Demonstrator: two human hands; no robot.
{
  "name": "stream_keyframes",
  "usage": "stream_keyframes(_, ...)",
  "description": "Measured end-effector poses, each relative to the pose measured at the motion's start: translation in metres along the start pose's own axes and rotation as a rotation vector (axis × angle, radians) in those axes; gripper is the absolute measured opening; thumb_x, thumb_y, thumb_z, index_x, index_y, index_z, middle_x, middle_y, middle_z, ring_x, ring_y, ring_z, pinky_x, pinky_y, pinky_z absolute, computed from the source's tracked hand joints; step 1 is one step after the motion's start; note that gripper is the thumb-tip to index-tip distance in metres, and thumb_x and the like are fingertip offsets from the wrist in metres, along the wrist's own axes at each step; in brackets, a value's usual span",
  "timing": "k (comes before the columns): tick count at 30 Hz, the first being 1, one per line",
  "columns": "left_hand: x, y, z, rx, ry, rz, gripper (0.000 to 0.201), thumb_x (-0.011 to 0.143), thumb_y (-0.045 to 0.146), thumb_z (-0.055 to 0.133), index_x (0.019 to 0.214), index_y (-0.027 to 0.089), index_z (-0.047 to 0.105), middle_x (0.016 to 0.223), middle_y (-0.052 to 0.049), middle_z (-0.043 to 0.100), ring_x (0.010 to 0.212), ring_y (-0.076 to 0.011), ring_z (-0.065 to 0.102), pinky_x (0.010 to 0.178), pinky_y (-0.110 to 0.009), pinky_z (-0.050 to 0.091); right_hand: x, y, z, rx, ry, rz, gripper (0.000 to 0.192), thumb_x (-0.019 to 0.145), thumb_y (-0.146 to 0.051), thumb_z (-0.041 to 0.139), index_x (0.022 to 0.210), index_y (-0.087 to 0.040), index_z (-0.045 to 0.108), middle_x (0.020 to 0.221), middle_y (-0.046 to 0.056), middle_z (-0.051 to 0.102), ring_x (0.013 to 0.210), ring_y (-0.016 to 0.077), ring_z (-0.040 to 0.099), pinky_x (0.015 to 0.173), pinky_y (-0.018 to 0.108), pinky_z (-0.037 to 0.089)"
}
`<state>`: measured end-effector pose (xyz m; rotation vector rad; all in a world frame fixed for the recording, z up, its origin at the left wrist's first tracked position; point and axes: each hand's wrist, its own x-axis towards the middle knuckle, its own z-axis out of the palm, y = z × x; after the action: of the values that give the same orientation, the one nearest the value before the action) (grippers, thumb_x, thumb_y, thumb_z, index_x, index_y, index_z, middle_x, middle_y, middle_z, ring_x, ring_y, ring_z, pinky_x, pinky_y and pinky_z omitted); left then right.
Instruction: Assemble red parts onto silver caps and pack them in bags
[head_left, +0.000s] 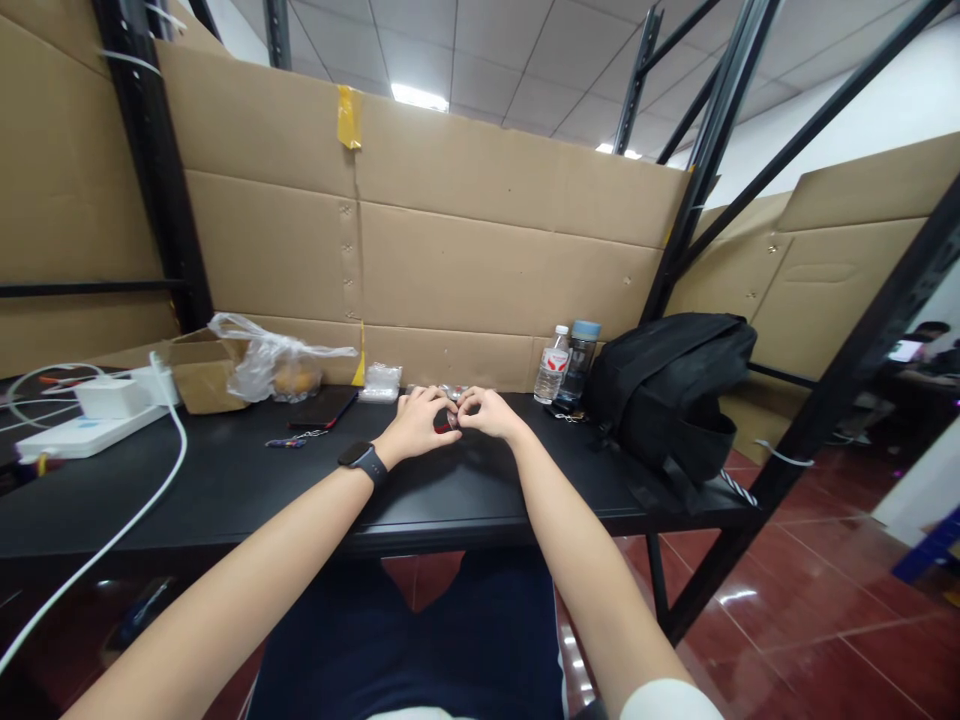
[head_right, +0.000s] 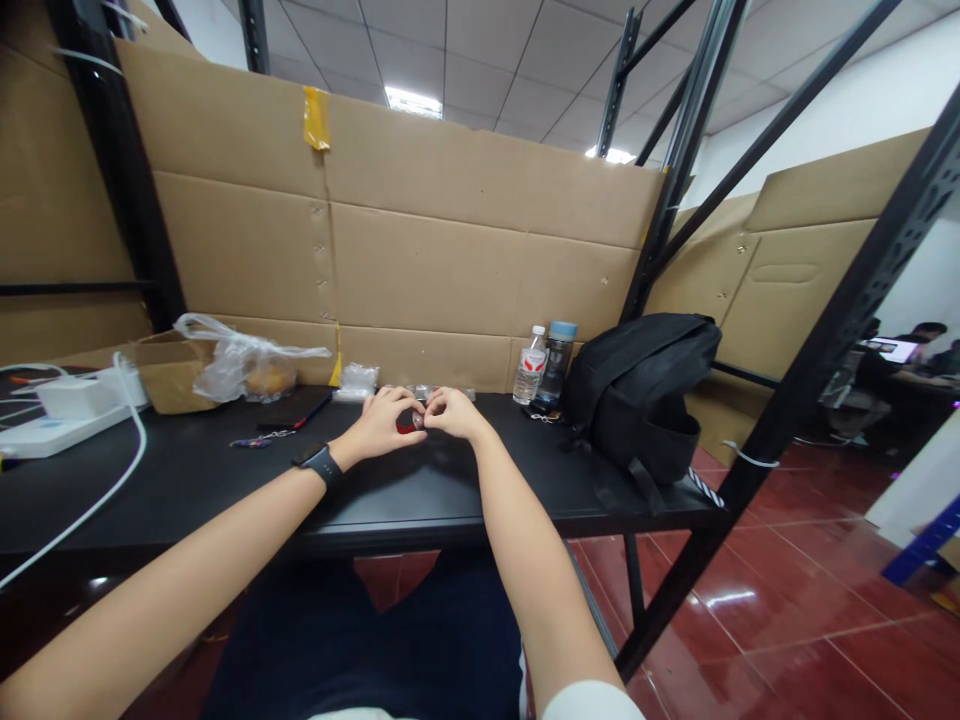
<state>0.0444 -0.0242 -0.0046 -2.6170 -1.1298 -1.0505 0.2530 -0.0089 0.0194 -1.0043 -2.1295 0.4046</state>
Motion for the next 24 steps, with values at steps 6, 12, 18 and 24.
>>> stream_keyframes(6,-0.001,-0.009,0.004,0.001,-0.077,-0.063,0.033,0.078,0.046,0.073,0.107,0.029,0.071,0.123,-0.006,0.065,0.12,-0.0332,0.049,0.096,-0.046,0.037,0.0,0.007,-0.006,-0.05,0.035,0.045,0.012,0.068,-0.007,0.075,0.066,-0.019,0.076,0.1,0.004,0.069,0.095,0.0181,0.067,0.09,0.029,0.049)
stream_keyframes(12,0.0,-0.019,-0.001,0.014,-0.108,-0.156,0.063,0.072,0.033,0.071,0.134,0.031,0.058,0.134,-0.006,0.061,0.122,-0.0337,0.05,0.096,-0.047,0.039,0.0,0.016,-0.004,-0.173,0.073,0.127,0.007,0.069,-0.01,0.075,0.066,-0.017,0.078,0.086,0.003,0.07,0.078,0.0142,0.063,0.073,0.024,0.047)
stream_keyframes(18,-0.001,-0.034,-0.008,0.046,-0.268,-0.119,0.032,0.07,0.025,0.071,0.1,0.034,0.077,0.12,-0.002,0.066,0.118,-0.0323,0.051,0.098,-0.047,0.037,0.0,0.027,-0.001,-0.285,0.079,0.251,0.005,0.075,-0.015,0.074,0.071,-0.016,0.077,0.079,0.004,0.073,0.077,0.0165,0.065,0.074,0.025,0.047)
stream_keyframes(24,-0.002,-0.035,0.001,0.08,-0.211,-0.026,0.015,0.079,0.028,0.073,0.092,0.032,0.079,0.114,-0.005,0.066,0.115,-0.0306,0.049,0.096,-0.046,0.035,-0.007,0.044,-0.017,-0.347,-0.011,0.417,0.036,0.066,-0.017,0.083,0.102,-0.021,0.076,0.111,0.007,0.073,0.1,0.0218,0.068,0.088,0.028,0.051)
